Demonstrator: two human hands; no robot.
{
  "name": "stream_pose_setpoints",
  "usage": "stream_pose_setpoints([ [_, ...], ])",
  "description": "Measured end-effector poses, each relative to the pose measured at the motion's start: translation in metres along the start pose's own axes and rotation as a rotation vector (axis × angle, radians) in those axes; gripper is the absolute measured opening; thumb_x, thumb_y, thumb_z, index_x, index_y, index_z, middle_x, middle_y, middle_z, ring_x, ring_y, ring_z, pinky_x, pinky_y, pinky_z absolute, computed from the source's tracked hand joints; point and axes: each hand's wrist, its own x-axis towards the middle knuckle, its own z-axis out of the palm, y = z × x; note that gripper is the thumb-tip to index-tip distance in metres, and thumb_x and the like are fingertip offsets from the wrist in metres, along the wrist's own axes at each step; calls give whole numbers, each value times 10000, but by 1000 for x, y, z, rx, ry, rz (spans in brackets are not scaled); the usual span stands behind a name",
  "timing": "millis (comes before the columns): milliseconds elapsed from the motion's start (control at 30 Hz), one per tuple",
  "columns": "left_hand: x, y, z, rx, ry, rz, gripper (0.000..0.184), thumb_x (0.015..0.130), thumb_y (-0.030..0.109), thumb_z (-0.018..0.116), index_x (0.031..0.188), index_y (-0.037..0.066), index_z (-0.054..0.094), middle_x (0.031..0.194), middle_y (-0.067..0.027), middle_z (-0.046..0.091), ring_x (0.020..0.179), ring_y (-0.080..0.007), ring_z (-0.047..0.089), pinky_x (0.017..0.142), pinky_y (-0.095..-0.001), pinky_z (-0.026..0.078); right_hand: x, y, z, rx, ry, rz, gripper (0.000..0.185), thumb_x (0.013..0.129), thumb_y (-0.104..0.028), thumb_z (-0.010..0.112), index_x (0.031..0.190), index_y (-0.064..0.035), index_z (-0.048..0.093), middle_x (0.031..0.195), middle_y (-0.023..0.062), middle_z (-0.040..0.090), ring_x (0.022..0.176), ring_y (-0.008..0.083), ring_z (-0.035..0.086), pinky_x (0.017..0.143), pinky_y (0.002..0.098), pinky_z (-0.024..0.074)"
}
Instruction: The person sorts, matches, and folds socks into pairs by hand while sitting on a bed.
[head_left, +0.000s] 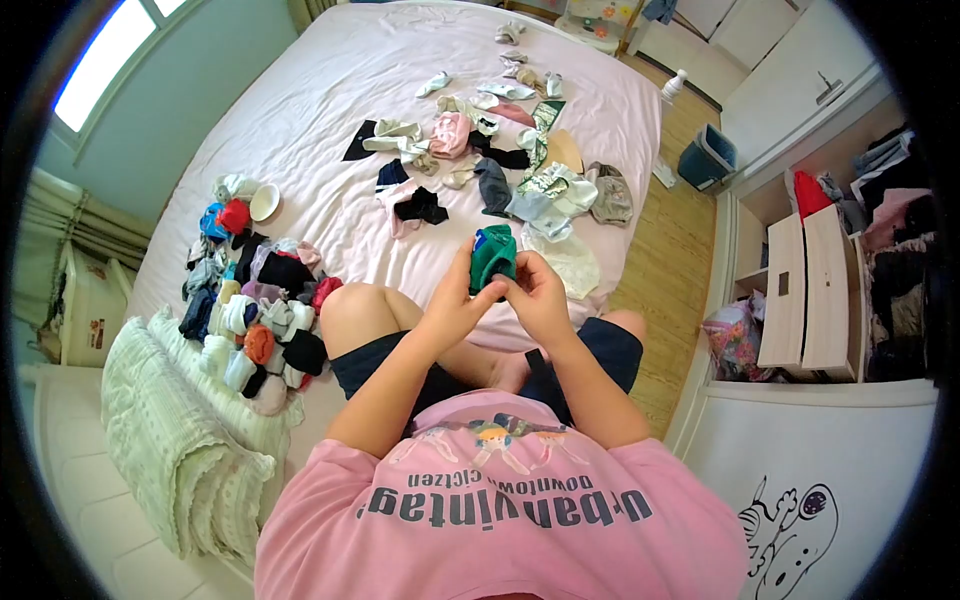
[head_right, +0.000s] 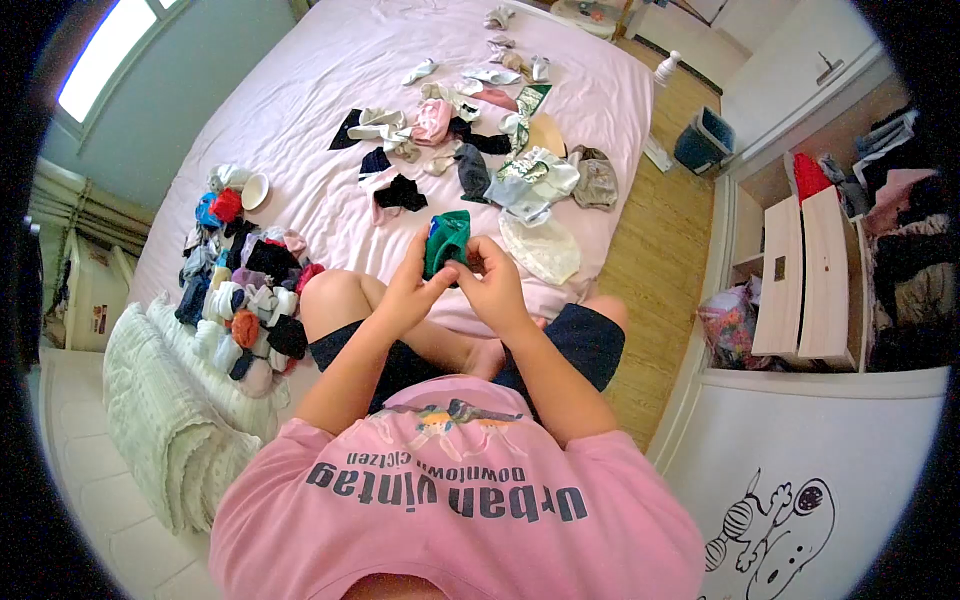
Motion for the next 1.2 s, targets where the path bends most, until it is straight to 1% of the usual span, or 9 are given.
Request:
stream_pose_setpoints([
  [167,0,-5,-7,116,28,131,574,802,85,511,1288,-44,235,1111,-229,446,1053,-334,452,893,-353,360,-3,-4,2,186,-69,54,148,762,7,586,874,-28,497,766,-9,503,685,60,468,627,199,399],
  [267,0,-12,-8,211,87,236,535,777,-7,424,1284,-30,256,1073,-187,478,1002,-298,482,874,-324,377,-4,0,0,254,-135,12,139,777,-6,569,900,-31,509,779,-11,517,711,64,492,664,195,402],
  [400,4,-32,-8,-478,169,-176,453,765,-56,394,1209,30,361,959,-64,533,804,-175,554,745,-234,448,-14,-1,0,764,-266,188,120,787,-20,534,901,-46,510,777,-8,523,710,77,511,664,195,415],
  [533,12,-7,-13,-1051,349,-298,220,798,-28,414,972,63,513,973,-94,564,832,-145,594,603,-242,502,-9,-7,5,877,-226,218,43,820,-53,521,856,-67,502,747,-26,510,680,54,497,634,200,423],
  [733,6,9,-6,-1333,126,-686,240,830,60,410,1048,27,504,961,-107,585,803,-191,614,721,-316,524,11,-13,3,867,93,148,84,846,-159,556,879,-85,532,778,8,574,696,109,569,632,254,485],
  [833,-5,10,-7,-1359,-76,-694,284,837,127,426,1070,-20,494,973,-118,586,825,-198,609,742,-315,514,18,-10,3,891,129,240,64,847,-148,550,843,-90,522,752,9,560,666,107,561,606,248,479],
  [967,-8,17,-17,-1238,-295,-416,372,840,275,492,1068,-18,517,1001,-117,590,867,-214,600,762,-336,494,10,-12,22,889,68,405,86,848,-159,548,884,-89,513,733,11,559,643,111,563,597,253,486],
  [1100,-13,23,-17,-1237,-361,-318,459,820,221,547,1191,-15,414,1134,-106,525,988,-198,547,858,-331,432,4,34,17,925,-290,325,149,884,-209,471,942,-77,506,848,33,570,733,111,568,620,237,487],
  [1200,-13,14,-20,-945,-315,-175,447,839,125,542,1240,0,389,1153,-64,511,1010,-129,510,897,-273,379,10,28,6,861,-109,485,271,899,-270,420,1055,-60,491,933,57,582,824,128,575,714,257,482],
])
